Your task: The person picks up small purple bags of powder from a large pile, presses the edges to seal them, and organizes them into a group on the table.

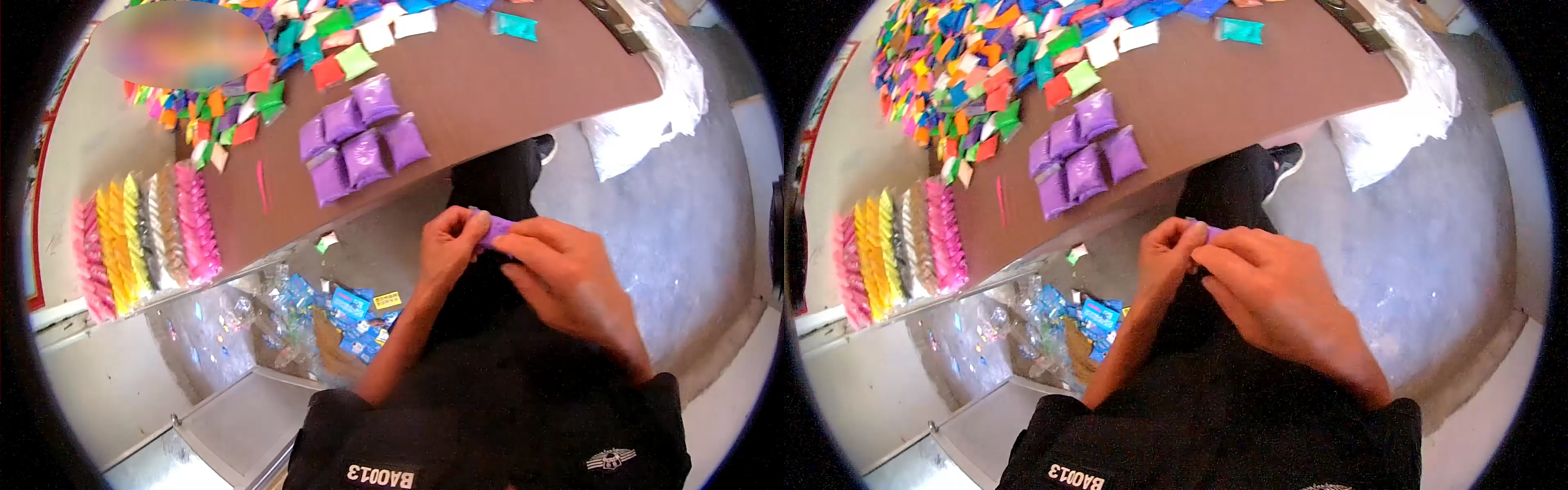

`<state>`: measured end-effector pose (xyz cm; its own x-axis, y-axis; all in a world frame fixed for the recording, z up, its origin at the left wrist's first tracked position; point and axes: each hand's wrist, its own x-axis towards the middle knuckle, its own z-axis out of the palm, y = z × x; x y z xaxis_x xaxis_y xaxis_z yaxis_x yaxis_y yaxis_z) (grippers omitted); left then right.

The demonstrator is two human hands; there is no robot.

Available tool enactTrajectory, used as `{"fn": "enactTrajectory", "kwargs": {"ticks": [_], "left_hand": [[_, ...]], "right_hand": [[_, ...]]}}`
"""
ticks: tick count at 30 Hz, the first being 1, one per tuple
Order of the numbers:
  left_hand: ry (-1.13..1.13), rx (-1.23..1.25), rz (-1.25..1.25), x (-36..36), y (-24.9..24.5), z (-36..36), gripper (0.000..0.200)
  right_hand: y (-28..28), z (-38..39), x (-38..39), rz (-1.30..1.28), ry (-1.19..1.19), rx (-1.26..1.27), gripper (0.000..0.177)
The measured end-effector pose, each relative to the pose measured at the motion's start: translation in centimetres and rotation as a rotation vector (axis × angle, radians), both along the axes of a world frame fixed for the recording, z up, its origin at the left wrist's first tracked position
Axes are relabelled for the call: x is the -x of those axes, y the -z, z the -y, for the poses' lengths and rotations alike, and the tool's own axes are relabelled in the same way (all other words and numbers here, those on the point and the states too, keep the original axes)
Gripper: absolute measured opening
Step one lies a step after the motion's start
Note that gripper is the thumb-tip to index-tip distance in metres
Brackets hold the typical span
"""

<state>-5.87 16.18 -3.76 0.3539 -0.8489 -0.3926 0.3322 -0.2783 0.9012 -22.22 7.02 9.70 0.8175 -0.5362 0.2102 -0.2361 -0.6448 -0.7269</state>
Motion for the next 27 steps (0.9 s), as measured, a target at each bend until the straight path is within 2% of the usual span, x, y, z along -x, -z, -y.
{"fn": "enactTrajectory", "kwargs": {"ticks": [3, 6, 11, 14, 16, 17, 18, 19, 21, 23, 27], "left_hand": [[-0.024, -0.026, 0.031, 0.0, -1.1, 0.1, 0.023], [-0.091, -0.052, 0.117, 0.0, -1.9, 0.4, 0.018], [-0.112, -0.082, 0.091, 0.3, -2.8, 0.1, 0.015], [-0.092, -0.095, 0.162, 0.4, -3.2, 0.0, 0.022], [-0.066, -0.048, 0.051, 0.1, -3.0, -0.3, 0.028], [-0.063, -0.049, 0.051, 0.0, -2.9, -0.5, 0.028], [-0.077, 0.058, -0.051, -0.3, -2.8, -0.8, 0.027], [-0.092, 0.166, -0.153, -0.6, -2.7, -1.0, 0.027], [-0.077, 0.132, -0.147, -0.8, -2.9, -1.0, 0.029], [-0.009, 0.072, 0.114, -0.2, -3.6, -0.8, 0.028], [0.112, 0.056, 0.15, -0.6, -2.8, -0.9, 0.022]], "right_hand": [[4.5, -1.4, 0.3, -0.103, -0.025, 0.063, 0.041], [7.1, -2.8, -0.1, -0.038, 0.086, 0.117, 0.053], [9.6, -2.9, -0.7, 0.065, 0.2, 0.198, 0.045], [10.9, -2.6, -0.7, 0.13, 0.231, 0.189, 0.039], [10.9, -2.6, -0.6, 0.163, 0.246, 0.148, 0.036], [10.6, -2.7, -0.6, 0.203, 0.283, 0.0, 0.032], [10.4, -2.8, -0.6, 0.244, 0.32, -0.148, 0.029], [10.4, -2.9, -0.5, 0.243, 0.325, -0.147, 0.029], [10.5, -3.1, -0.3, 0.258, 0.379, -0.802, 0.025], [10.8, -3.1, -0.1, 0.262, 0.341, -0.892, 0.026], [10.6, -2.8, -0.1, 0.235, 0.221, -1.069, 0.03]]}}
